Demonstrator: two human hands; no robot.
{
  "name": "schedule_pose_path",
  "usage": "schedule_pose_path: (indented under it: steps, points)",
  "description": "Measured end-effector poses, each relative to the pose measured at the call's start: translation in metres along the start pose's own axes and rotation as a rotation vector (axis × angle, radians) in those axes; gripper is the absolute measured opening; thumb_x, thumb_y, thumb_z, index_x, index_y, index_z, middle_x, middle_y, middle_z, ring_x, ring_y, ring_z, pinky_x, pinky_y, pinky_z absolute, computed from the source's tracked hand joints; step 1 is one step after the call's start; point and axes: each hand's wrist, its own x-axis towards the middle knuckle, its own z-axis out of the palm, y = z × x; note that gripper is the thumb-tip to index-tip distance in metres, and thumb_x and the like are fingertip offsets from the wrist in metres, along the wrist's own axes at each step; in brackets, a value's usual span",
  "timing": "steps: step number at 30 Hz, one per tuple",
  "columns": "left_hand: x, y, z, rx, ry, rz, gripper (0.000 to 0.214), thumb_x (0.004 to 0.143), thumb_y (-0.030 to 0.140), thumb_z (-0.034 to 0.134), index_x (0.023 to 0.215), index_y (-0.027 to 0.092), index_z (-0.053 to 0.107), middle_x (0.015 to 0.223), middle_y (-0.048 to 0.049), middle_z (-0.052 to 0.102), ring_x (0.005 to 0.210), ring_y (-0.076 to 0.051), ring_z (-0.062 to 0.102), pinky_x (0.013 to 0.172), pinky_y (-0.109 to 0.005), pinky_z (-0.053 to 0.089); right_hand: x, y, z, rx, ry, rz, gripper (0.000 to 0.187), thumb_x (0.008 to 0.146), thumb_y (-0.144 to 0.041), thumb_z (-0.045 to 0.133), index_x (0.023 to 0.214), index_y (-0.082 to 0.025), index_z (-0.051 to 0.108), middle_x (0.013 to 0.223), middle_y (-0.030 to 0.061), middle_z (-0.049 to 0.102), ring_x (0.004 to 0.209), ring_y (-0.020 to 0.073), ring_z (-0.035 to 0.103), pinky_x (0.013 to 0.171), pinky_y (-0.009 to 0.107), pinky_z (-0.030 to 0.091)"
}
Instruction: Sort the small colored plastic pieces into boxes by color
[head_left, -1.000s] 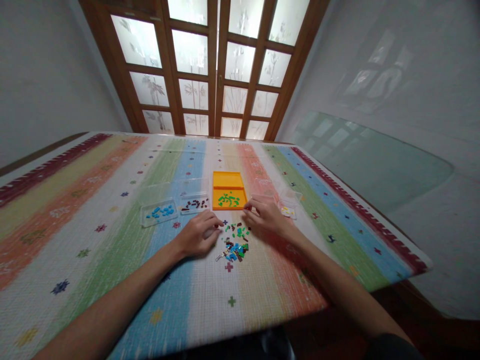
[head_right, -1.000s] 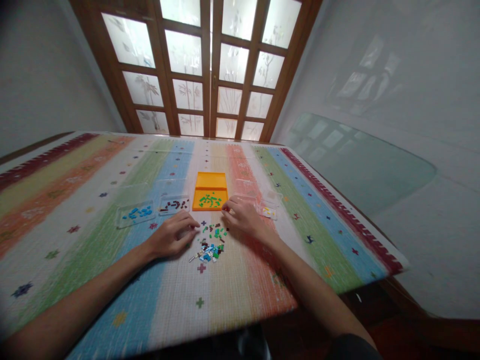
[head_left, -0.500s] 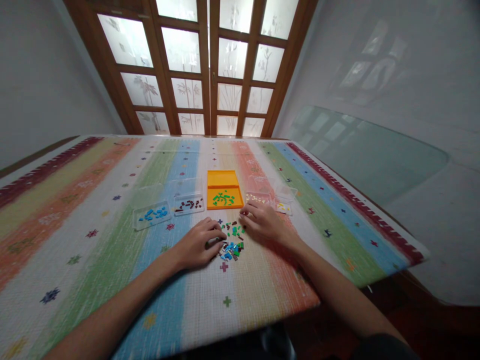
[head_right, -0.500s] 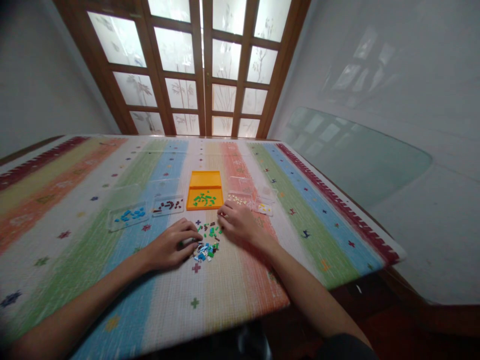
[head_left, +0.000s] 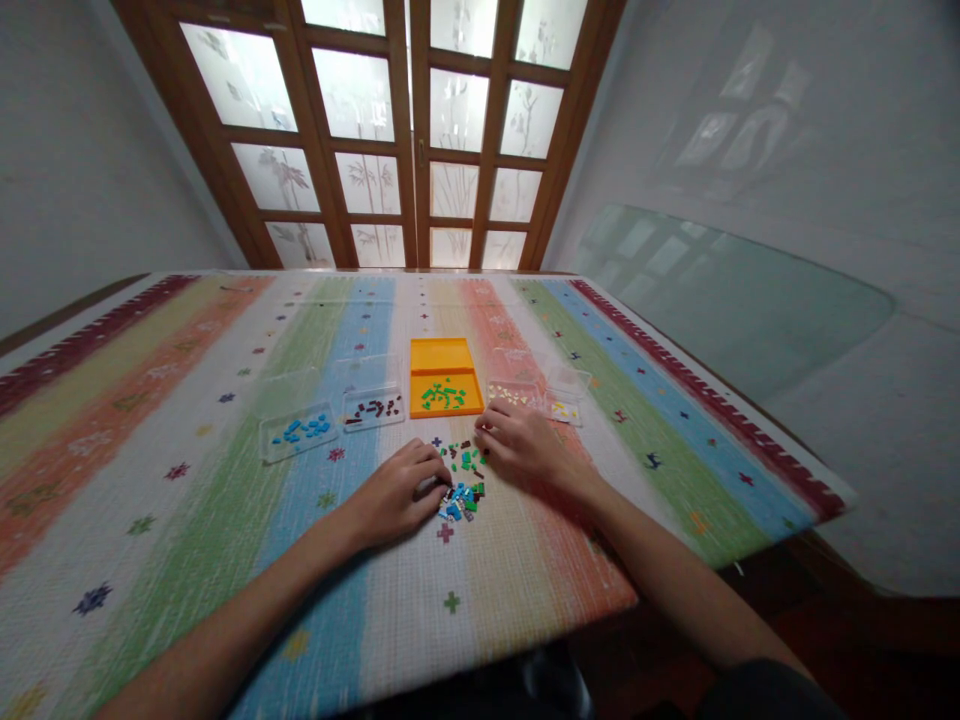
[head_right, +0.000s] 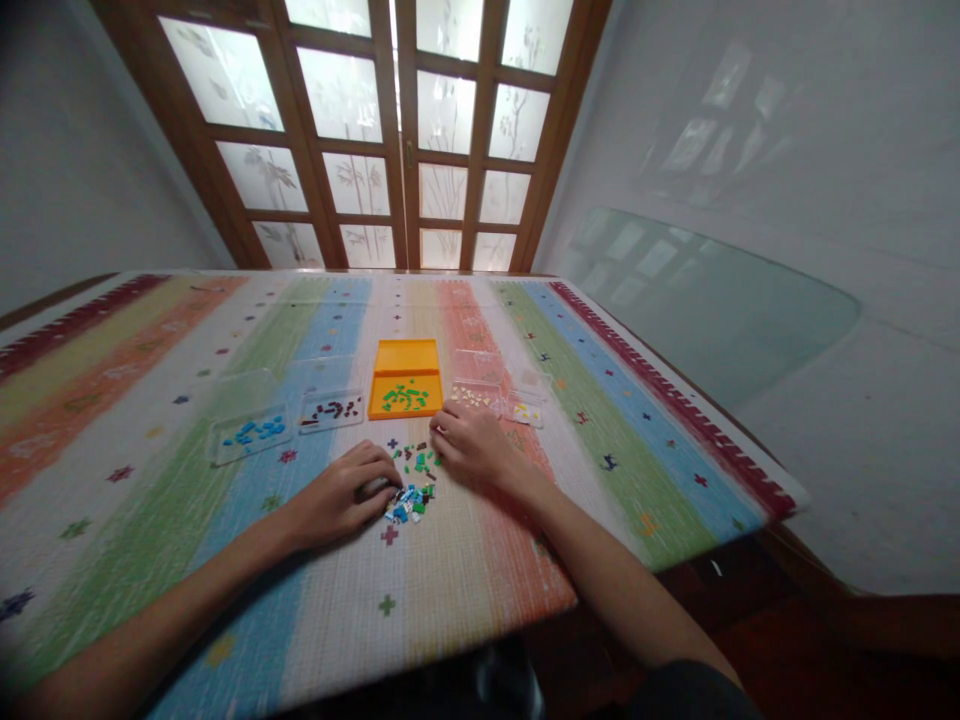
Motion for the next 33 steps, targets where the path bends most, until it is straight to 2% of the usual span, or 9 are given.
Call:
schedule_pose_path:
  steps: [12,15,18,21,24,28,33]
  points:
    - [0.001,-0.002,-0.011,-0.136,0.022,-0.135,0.005,0.091,0.024,0.064,0.088,0.022,0.068,0.086,-0.0028,0.068,0.08,-0.019,0.06,0.076,-0.035,0.049,0.0,-0.001,-0.002,0.013,0.024,-0.036,0.02,0.096,-0.018,0.05,0.084,-0.016,0.067,0.083,0.0059,0.062,0.072,0.015,0.05,0.066,0.03,0.034]
    - [0.003,-0.004,-0.02,-0.109,0.122,-0.196,0.007,0.09,0.024,0.062,0.088,0.02,0.067,0.086,-0.0028,0.068,0.076,-0.017,0.059,0.072,-0.032,0.048,0.0,0.001,-0.001,0.024,0.038,-0.059,0.02,0.096,-0.017,0.05,0.083,-0.016,0.066,0.082,0.0058,0.061,0.072,0.0151,0.05,0.066,0.03,0.034]
    - [0.005,-0.012,-0.034,-0.044,0.303,-0.253,0.01,0.089,0.028,0.061,0.089,0.02,0.066,0.086,-0.0032,0.069,0.074,-0.017,0.059,0.071,-0.032,0.049,0.0,0.001,-0.001,0.012,0.02,-0.06,0.02,0.096,-0.018,0.051,0.083,-0.016,0.066,0.083,0.0059,0.062,0.072,0.0151,0.05,0.065,0.03,0.033]
    - [0.004,-0.023,-0.048,0.029,0.483,-0.333,0.013,0.089,0.032,0.061,0.089,0.02,0.066,0.09,-0.0046,0.07,0.078,-0.019,0.063,0.075,-0.035,0.053,0.0,-0.001,-0.001,-0.008,-0.008,-0.056,0.021,0.096,-0.018,0.05,0.083,-0.016,0.066,0.085,0.0063,0.062,0.072,0.0151,0.049,0.065,0.031,0.032]
    - [0.002,-0.034,-0.058,0.073,0.596,-0.408,0.014,0.088,0.034,0.062,0.089,0.021,0.066,0.092,-0.0053,0.071,0.083,-0.021,0.066,0.081,-0.038,0.057,-0.001,-0.003,0.0,-0.022,-0.021,-0.058,0.023,0.097,-0.018,0.049,0.082,-0.016,0.066,0.084,0.0065,0.062,0.072,0.0153,0.048,0.066,0.031,0.031]
    - [-0.002,-0.047,-0.064,0.1,0.672,-0.458,0.012,0.084,0.033,0.065,0.086,0.022,0.067,0.09,-0.0041,0.072,0.083,-0.022,0.07,0.082,-0.04,0.06,-0.001,-0.003,0.001,-0.037,-0.029,-0.065,0.025,0.098,-0.019,0.047,0.081,-0.016,0.066,0.084,0.0069,0.062,0.071,0.015,0.047,0.065,0.031,0.029]
    - [-0.007,-0.059,-0.065,0.156,0.65,-0.487,0.01,0.083,0.03,0.066,0.087,0.021,0.068,0.09,-0.0037,0.073,0.082,-0.022,0.072,0.081,-0.039,0.062,-0.001,-0.002,0.0,-0.044,-0.05,-0.079,0.026,0.099,-0.02,0.046,0.082,-0.016,0.065,0.084,0.0072,0.063,0.07,0.0151,0.047,0.065,0.031,0.029]
